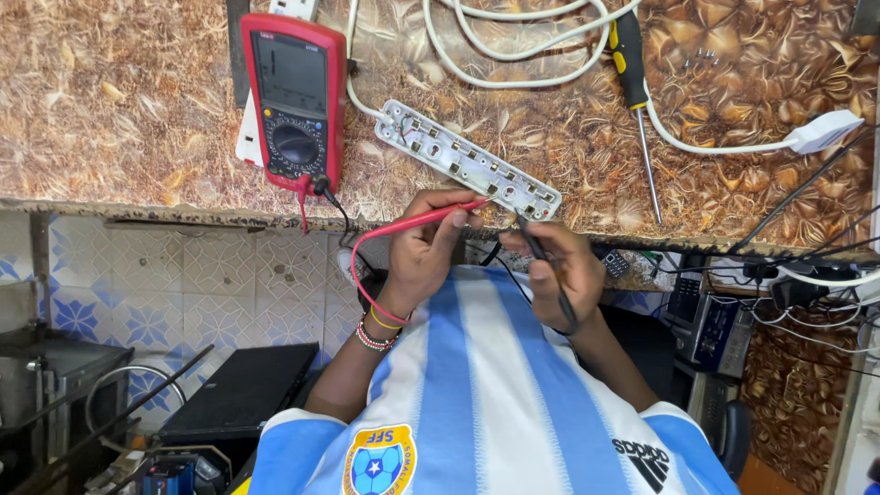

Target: The person uses a multimeter to test the continuity of a disassembled power strip. They systematically touch the multimeter probes to various internal metal contacts and terminals within the power strip's casing.

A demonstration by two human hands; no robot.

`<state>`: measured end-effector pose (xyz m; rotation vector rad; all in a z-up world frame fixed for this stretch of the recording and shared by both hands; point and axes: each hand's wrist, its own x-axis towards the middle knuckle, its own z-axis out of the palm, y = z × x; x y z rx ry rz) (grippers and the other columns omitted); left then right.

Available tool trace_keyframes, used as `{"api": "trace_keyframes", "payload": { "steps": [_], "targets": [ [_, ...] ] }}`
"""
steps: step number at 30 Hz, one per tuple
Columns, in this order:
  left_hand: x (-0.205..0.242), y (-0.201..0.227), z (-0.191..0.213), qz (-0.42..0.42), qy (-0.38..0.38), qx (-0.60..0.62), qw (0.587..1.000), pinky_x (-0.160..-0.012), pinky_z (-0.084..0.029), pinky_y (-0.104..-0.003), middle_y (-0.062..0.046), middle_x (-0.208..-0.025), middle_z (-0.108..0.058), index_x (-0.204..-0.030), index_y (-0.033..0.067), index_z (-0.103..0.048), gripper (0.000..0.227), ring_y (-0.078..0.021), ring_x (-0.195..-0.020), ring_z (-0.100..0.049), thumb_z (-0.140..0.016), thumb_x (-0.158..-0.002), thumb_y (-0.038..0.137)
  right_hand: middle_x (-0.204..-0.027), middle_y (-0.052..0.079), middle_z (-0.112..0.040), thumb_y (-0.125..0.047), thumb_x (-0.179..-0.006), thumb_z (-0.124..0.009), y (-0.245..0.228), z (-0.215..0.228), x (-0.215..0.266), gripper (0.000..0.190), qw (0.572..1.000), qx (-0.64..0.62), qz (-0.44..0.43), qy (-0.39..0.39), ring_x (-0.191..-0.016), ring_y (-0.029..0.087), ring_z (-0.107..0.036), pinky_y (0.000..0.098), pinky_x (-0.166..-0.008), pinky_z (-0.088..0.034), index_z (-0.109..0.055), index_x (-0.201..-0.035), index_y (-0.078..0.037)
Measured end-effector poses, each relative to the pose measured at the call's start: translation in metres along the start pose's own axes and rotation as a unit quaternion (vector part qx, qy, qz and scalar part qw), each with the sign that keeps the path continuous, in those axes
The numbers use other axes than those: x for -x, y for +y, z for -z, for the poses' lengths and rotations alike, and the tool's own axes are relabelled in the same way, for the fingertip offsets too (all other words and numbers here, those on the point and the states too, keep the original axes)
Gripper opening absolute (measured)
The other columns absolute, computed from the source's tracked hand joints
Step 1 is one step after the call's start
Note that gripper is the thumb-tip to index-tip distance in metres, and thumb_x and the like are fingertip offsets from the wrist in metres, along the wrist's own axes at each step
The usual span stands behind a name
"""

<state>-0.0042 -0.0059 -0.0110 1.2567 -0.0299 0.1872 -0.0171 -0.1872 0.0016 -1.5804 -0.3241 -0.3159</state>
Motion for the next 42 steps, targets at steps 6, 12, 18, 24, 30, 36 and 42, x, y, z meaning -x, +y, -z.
{"api": "trace_keyframes", "payload": {
  "steps": [6,12,18,24,30,36,42],
  "targets": [
    [0.001,-0.002,0.000,-0.005,-0.004,0.007,1.000,-0.083,-0.062,-0.034,-0.024,-0.109,-0.074,-0.121,-0.0077,-0.063,0.027,-0.0191,-0.088,-0.076,-0.063,-0.102,0.012,-0.090,0.019,-0.077,-0.023,-0.098,-0.064,-0.018,-0.009,-0.015,0.034,0.984,0.124,0.101,-0.079,-0.080,0.036,-0.078,0.0399,-0.071,-0.063,-0.073,-0.110,0.008],
    [0.001,0.005,0.001,-0.006,-0.005,0.043,0.999,-0.083,-0.063,-0.032,-0.024,-0.108,-0.074,-0.121,-0.0080,-0.061,0.027,-0.0177,-0.087,-0.076,-0.060,-0.104,0.013,-0.090,0.020,-0.076,-0.018,-0.098,-0.067,-0.015,-0.007,-0.014,0.033,0.982,0.126,0.119,-0.080,-0.077,0.035,-0.077,0.0409,-0.070,-0.062,-0.069,-0.113,0.011],
    [0.002,0.005,0.003,-0.012,-0.007,0.031,0.999,-0.082,-0.063,-0.032,-0.023,-0.108,-0.073,-0.120,-0.0082,-0.062,0.026,-0.0173,-0.086,-0.075,-0.062,-0.104,0.013,-0.091,0.019,-0.077,-0.016,-0.095,-0.072,-0.022,-0.009,-0.019,0.032,0.976,0.154,0.124,-0.095,-0.075,0.035,-0.075,0.0404,-0.066,-0.061,-0.071,-0.115,0.009],
    [-0.001,0.014,0.002,-0.021,-0.014,0.002,1.000,-0.082,-0.062,-0.032,-0.024,-0.108,-0.074,-0.118,-0.0073,-0.063,0.025,-0.0185,-0.086,-0.076,-0.064,-0.102,0.012,-0.094,0.020,-0.076,-0.017,-0.096,-0.072,-0.022,-0.006,-0.022,0.035,0.974,0.159,0.116,-0.112,-0.075,0.034,-0.074,0.0381,-0.063,-0.058,-0.070,-0.118,0.009],
    [-0.015,0.032,0.016,-0.105,-0.009,-0.128,0.986,-0.092,-0.060,-0.046,-0.028,-0.118,-0.069,-0.126,-0.0060,-0.058,0.024,-0.0322,-0.100,-0.074,-0.057,-0.106,0.008,-0.099,0.024,-0.070,-0.015,-0.104,-0.060,0.005,0.021,-0.017,0.032,0.973,0.176,0.102,-0.105,-0.083,0.035,-0.068,0.0415,-0.072,-0.055,-0.068,-0.125,0.008],
    [-0.043,0.024,0.041,-0.138,0.071,-0.369,0.916,-0.114,-0.050,-0.044,-0.016,-0.131,-0.067,-0.129,0.0003,-0.056,0.044,-0.0338,-0.133,-0.058,-0.042,-0.111,0.038,-0.146,0.018,-0.060,-0.033,-0.101,-0.079,0.015,0.033,-0.024,0.061,0.905,0.397,0.035,-0.151,-0.133,0.040,-0.056,0.0595,-0.117,-0.040,-0.049,-0.148,-0.008],
    [-0.052,0.020,0.042,-0.176,0.050,-0.430,0.884,-0.113,-0.048,-0.046,-0.012,-0.126,-0.070,-0.124,0.0016,-0.060,0.036,-0.0342,-0.128,-0.057,-0.042,-0.111,0.030,-0.139,0.017,-0.065,-0.025,-0.101,-0.082,0.025,0.032,-0.029,0.050,0.897,0.407,0.049,-0.164,-0.126,0.038,-0.056,0.0538,-0.112,-0.041,-0.060,-0.139,-0.004]
  ]
}}
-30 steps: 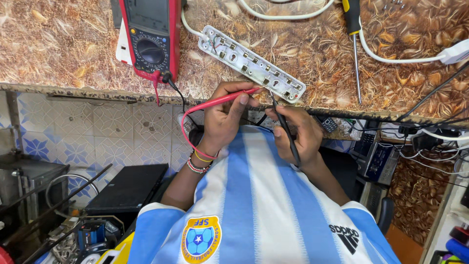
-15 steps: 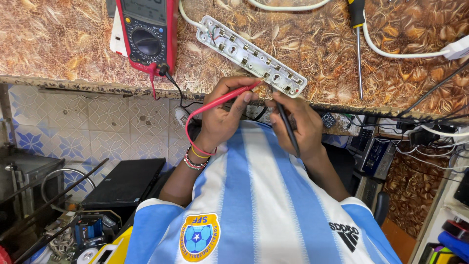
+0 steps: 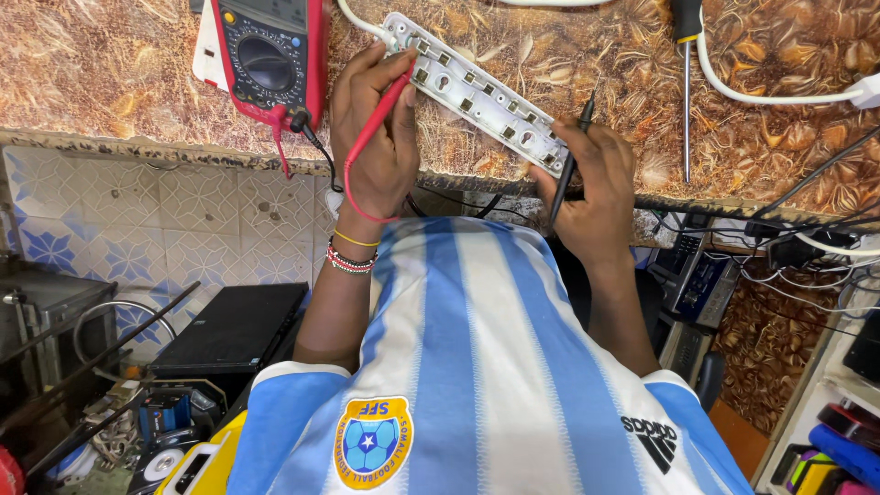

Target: The person uses a multimeter to test the continuity of a disassembled power strip. They systematically touch the multimeter probes to various internal metal contacts and terminals within the power strip's casing.

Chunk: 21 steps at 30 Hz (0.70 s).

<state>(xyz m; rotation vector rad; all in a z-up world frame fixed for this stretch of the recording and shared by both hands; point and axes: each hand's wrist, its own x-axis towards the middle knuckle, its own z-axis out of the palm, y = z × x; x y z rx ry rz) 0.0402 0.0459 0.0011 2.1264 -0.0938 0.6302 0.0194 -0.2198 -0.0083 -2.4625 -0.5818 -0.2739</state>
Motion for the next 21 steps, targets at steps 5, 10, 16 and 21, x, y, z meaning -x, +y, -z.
{"api": "trace_keyframes", "payload": {
  "steps": [5,10,16,21],
  "targets": [
    [-0.005,0.005,0.002,-0.006,0.000,-0.008,1.000,-0.107,-0.050,-0.047,-0.011,-0.117,-0.074,-0.118,0.0042,-0.064,0.038,-0.0324,-0.126,-0.056,-0.041,-0.111,0.032,-0.144,0.017,-0.064,-0.032,-0.104,-0.075,0.008,-0.001,0.001,0.053,0.999,-0.009,-0.014,-0.031,-0.130,0.039,-0.052,0.0555,-0.114,-0.039,-0.054,-0.146,-0.009],
    [-0.009,0.005,0.004,0.007,-0.025,-0.008,1.000,-0.107,-0.046,-0.047,-0.009,-0.116,-0.071,-0.120,0.0060,-0.067,0.044,-0.0322,-0.124,-0.053,-0.037,-0.111,0.037,-0.136,0.022,-0.065,-0.037,-0.111,-0.057,0.005,0.007,-0.004,0.049,0.999,-0.016,0.007,-0.045,-0.127,0.041,-0.052,0.0569,-0.110,-0.042,-0.053,-0.147,-0.004],
    [-0.007,-0.001,0.000,-0.017,-0.010,-0.008,1.000,-0.107,-0.048,-0.047,-0.011,-0.115,-0.073,-0.120,0.0057,-0.066,0.031,-0.0349,-0.122,-0.055,-0.046,-0.111,0.028,-0.129,0.026,-0.073,-0.042,-0.119,-0.032,0.009,0.005,-0.003,0.057,0.997,-0.049,0.035,0.044,-0.118,0.039,-0.071,0.0505,-0.102,-0.059,-0.039,-0.155,0.001],
    [-0.006,-0.003,-0.002,-0.028,-0.005,-0.012,1.000,-0.106,-0.049,-0.046,-0.010,-0.113,-0.073,-0.120,0.0056,-0.067,0.023,-0.0347,-0.121,-0.056,-0.052,-0.109,0.019,-0.131,0.032,-0.069,-0.045,-0.117,-0.039,0.006,0.025,0.000,0.061,0.968,-0.210,-0.076,0.111,-0.114,0.040,-0.074,0.0418,-0.087,-0.066,-0.038,-0.155,0.004]
  ]
}}
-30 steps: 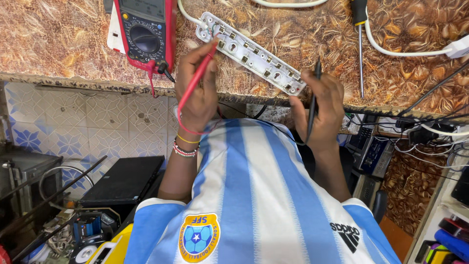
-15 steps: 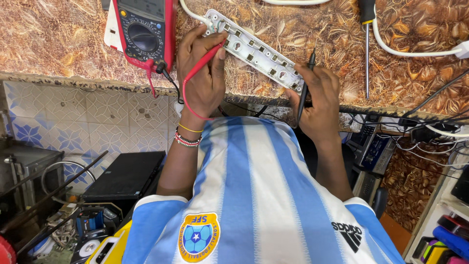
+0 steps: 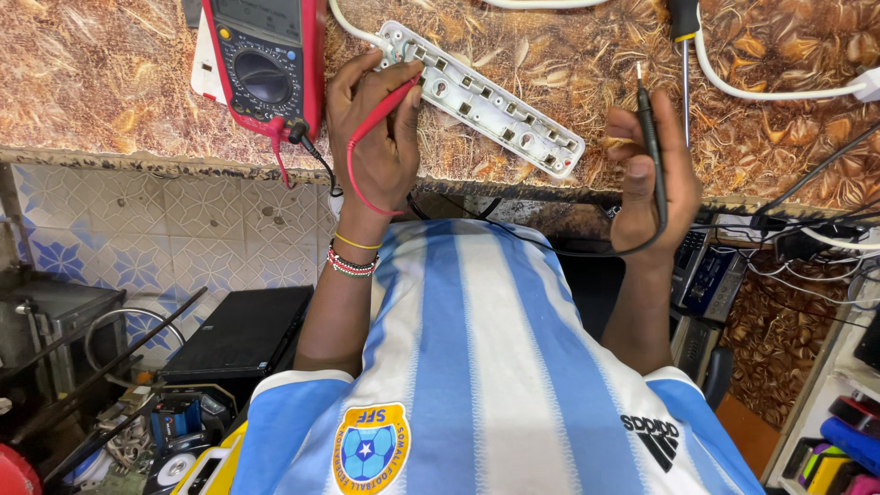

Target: The person uses a multimeter to test the continuity of a disassembled power strip. They systematically touch the multimeter probes to various internal metal contacts and terminals within the power strip's casing.

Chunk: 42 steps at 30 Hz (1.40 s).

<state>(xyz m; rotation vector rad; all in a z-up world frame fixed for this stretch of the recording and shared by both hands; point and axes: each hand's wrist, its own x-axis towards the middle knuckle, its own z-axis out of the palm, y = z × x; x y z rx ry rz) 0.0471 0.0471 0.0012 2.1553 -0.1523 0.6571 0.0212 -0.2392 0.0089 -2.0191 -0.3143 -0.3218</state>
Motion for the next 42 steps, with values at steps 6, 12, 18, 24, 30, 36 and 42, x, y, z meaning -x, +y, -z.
{"api": "trace_keyframes", "payload": {
  "steps": [6,12,18,24,30,36,42],
  "targets": [
    [-0.001,0.004,0.001,0.005,-0.001,-0.006,1.000,-0.105,-0.050,-0.046,-0.012,-0.114,-0.072,-0.118,0.0023,-0.069,0.034,-0.0332,-0.121,-0.055,-0.047,-0.110,0.027,-0.103,0.027,-0.069,-0.040,-0.112,-0.055,0.002,0.013,0.003,0.050,0.990,-0.081,-0.047,0.105,-0.091,0.036,-0.074,0.0425,-0.081,-0.066,-0.056,-0.129,0.007],
    [-0.002,0.005,0.001,-0.006,-0.011,0.001,1.000,-0.105,-0.050,-0.048,-0.016,-0.115,-0.069,-0.119,-0.0017,-0.068,0.029,-0.0335,-0.123,-0.052,-0.049,-0.111,0.019,-0.108,0.019,-0.066,-0.040,-0.112,-0.049,-0.007,0.004,0.011,0.047,0.995,-0.043,-0.068,0.066,-0.098,0.036,-0.074,0.0382,-0.084,-0.061,-0.063,-0.114,0.004],
    [-0.003,0.008,0.000,-0.019,-0.006,-0.007,1.000,-0.106,-0.048,-0.048,-0.015,-0.115,-0.072,-0.117,-0.0044,-0.066,0.030,-0.0341,-0.122,-0.052,-0.047,-0.111,0.018,-0.111,0.017,-0.070,-0.035,-0.115,-0.042,-0.016,-0.002,0.010,0.046,0.997,0.058,-0.049,0.002,-0.105,0.033,-0.070,0.0417,-0.092,-0.056,-0.068,-0.116,0.003],
    [-0.003,0.007,0.002,-0.015,-0.011,-0.007,1.000,-0.107,-0.050,-0.048,-0.014,-0.116,-0.071,-0.119,-0.0038,-0.067,0.030,-0.0325,-0.124,-0.051,-0.047,-0.111,0.017,-0.111,0.017,-0.069,-0.037,-0.115,-0.041,-0.018,-0.001,0.006,0.049,0.997,0.065,-0.048,-0.015,-0.105,0.033,-0.069,0.0417,-0.091,-0.055,-0.070,-0.114,0.003],
    [-0.002,0.005,0.002,-0.007,-0.008,-0.012,1.000,-0.105,-0.051,-0.048,-0.014,-0.116,-0.070,-0.119,-0.0014,-0.068,0.032,-0.0335,-0.123,-0.053,-0.047,-0.111,0.021,-0.110,0.018,-0.070,-0.035,-0.116,-0.042,-0.022,-0.002,0.004,0.048,0.996,0.080,-0.042,-0.019,-0.104,0.033,-0.070,0.0418,-0.089,-0.055,-0.071,-0.112,0.003],
    [0.001,0.001,0.000,0.005,-0.004,-0.013,1.000,-0.108,-0.049,-0.047,-0.010,-0.119,-0.070,-0.121,0.0027,-0.069,0.032,-0.0331,-0.123,-0.054,-0.047,-0.111,0.024,-0.109,0.018,-0.071,-0.033,-0.116,-0.042,-0.026,-0.001,0.002,0.048,0.995,0.090,-0.036,-0.016,-0.103,0.033,-0.070,0.0411,-0.090,-0.053,-0.072,-0.111,0.004],
    [0.001,0.001,0.000,0.008,-0.005,-0.016,1.000,-0.107,-0.050,-0.047,-0.008,-0.120,-0.071,-0.122,0.0038,-0.068,0.031,-0.0333,-0.123,-0.055,-0.047,-0.111,0.024,-0.108,0.018,-0.072,-0.031,-0.117,-0.044,-0.022,-0.001,0.003,0.046,0.995,0.092,-0.032,-0.016,-0.101,0.032,-0.070,0.0405,-0.087,-0.054,-0.072,-0.111,0.004]
  ]
}}
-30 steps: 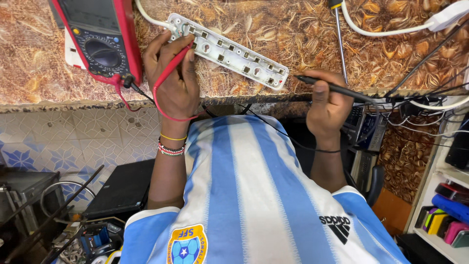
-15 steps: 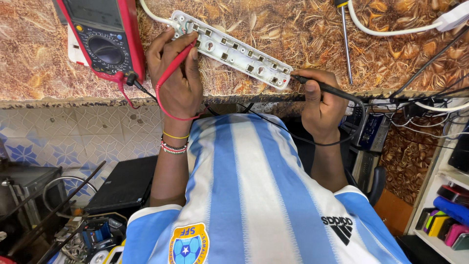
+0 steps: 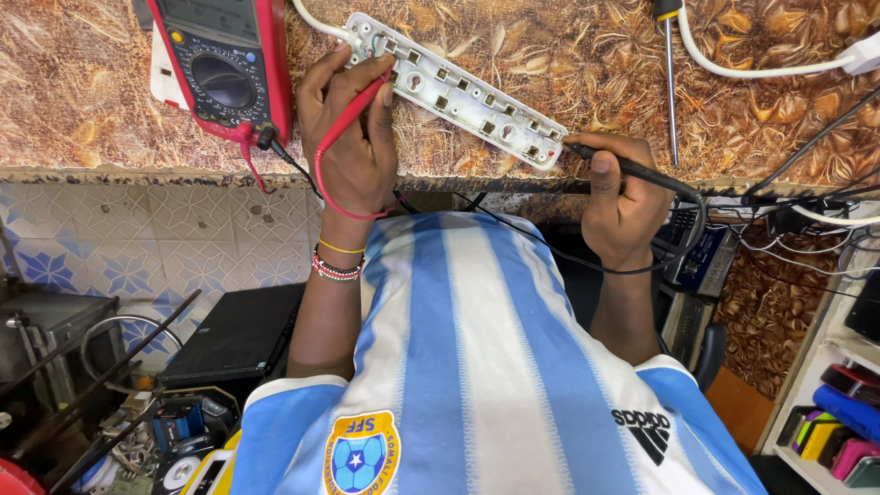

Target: The person uses a multimeter to test the continuity of a disassembled power strip. They systematically touch the multimeter probes to various internal metal contacts and terminals within the power strip's casing.

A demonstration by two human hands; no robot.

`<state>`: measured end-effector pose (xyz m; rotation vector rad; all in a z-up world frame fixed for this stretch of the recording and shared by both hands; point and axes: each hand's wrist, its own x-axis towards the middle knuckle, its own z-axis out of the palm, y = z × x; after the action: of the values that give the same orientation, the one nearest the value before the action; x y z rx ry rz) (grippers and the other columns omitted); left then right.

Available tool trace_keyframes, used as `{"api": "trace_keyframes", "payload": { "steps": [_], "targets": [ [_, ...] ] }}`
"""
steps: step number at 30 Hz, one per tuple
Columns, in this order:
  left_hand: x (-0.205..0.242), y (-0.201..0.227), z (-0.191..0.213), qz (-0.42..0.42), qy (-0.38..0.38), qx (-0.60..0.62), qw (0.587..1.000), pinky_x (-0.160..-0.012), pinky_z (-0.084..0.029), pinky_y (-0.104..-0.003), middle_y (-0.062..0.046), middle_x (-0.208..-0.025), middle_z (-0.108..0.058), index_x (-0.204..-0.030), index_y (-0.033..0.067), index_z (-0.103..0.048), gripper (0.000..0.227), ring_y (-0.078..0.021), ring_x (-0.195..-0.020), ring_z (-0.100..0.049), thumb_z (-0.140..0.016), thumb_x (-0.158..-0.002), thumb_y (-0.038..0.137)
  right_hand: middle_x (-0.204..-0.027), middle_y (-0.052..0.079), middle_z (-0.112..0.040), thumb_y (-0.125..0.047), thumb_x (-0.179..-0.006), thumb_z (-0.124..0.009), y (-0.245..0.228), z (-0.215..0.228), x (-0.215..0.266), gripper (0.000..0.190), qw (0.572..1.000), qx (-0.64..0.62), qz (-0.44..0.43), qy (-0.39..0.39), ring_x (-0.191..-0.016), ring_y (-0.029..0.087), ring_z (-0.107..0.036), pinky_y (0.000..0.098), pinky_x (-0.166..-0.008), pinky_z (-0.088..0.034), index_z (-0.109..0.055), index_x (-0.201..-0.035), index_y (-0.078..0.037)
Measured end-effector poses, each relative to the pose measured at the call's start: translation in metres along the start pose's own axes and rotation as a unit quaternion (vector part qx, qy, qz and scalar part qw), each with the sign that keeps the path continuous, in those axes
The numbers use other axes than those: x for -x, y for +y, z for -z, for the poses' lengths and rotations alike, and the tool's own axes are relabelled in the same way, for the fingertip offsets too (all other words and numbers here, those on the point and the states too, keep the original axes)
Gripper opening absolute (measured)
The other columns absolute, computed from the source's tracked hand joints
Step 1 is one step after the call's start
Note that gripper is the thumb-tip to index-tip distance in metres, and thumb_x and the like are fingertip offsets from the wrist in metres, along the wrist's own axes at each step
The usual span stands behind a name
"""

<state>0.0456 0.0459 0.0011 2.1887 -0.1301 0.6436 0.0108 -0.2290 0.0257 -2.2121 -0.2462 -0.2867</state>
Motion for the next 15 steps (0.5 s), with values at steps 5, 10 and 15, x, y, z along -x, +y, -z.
{"api": "trace_keyframes", "payload": {
  "steps": [5,10,15],
  "targets": [
    [0.0002,-0.0003,-0.0006,-0.004,0.000,0.001,1.000,-0.108,-0.050,-0.047,-0.008,-0.120,-0.071,-0.122,0.0036,-0.068,0.031,-0.0337,-0.123,-0.055,-0.046,-0.111,0.024,-0.108,0.018,-0.072,-0.031,-0.117,-0.043,-0.0007,0.0004,-0.0004,0.046,1.000,0.004,0.003,-0.001,-0.102,0.033,-0.071,0.0404,-0.088,-0.055,-0.072,-0.111,0.004],
    [-0.0002,-0.0001,-0.0007,-0.004,0.005,0.005,1.000,-0.107,-0.050,-0.047,-0.009,-0.119,-0.071,-0.121,0.0024,-0.069,0.031,-0.0334,-0.123,-0.055,-0.048,-0.111,0.024,-0.109,0.018,-0.072,-0.030,-0.117,-0.044,-0.0019,0.0006,-0.0003,0.044,1.000,-0.003,-0.003,-0.002,-0.102,0.032,-0.069,0.0405,-0.089,-0.053,-0.072,-0.112,0.004],
    [-0.0005,0.0000,-0.0004,-0.006,0.004,0.004,1.000,-0.107,-0.050,-0.047,-0.009,-0.118,-0.071,-0.120,0.0021,-0.069,0.032,-0.0337,-0.123,-0.055,-0.047,-0.111,0.024,-0.109,0.018,-0.071,-0.031,-0.117,-0.043,-0.0021,0.0007,0.0000,0.046,1.000,-0.001,-0.005,-0.002,-0.103,0.033,-0.069,0.0410,-0.089,-0.053,-0.072,-0.111,0.004]
  ]
}}
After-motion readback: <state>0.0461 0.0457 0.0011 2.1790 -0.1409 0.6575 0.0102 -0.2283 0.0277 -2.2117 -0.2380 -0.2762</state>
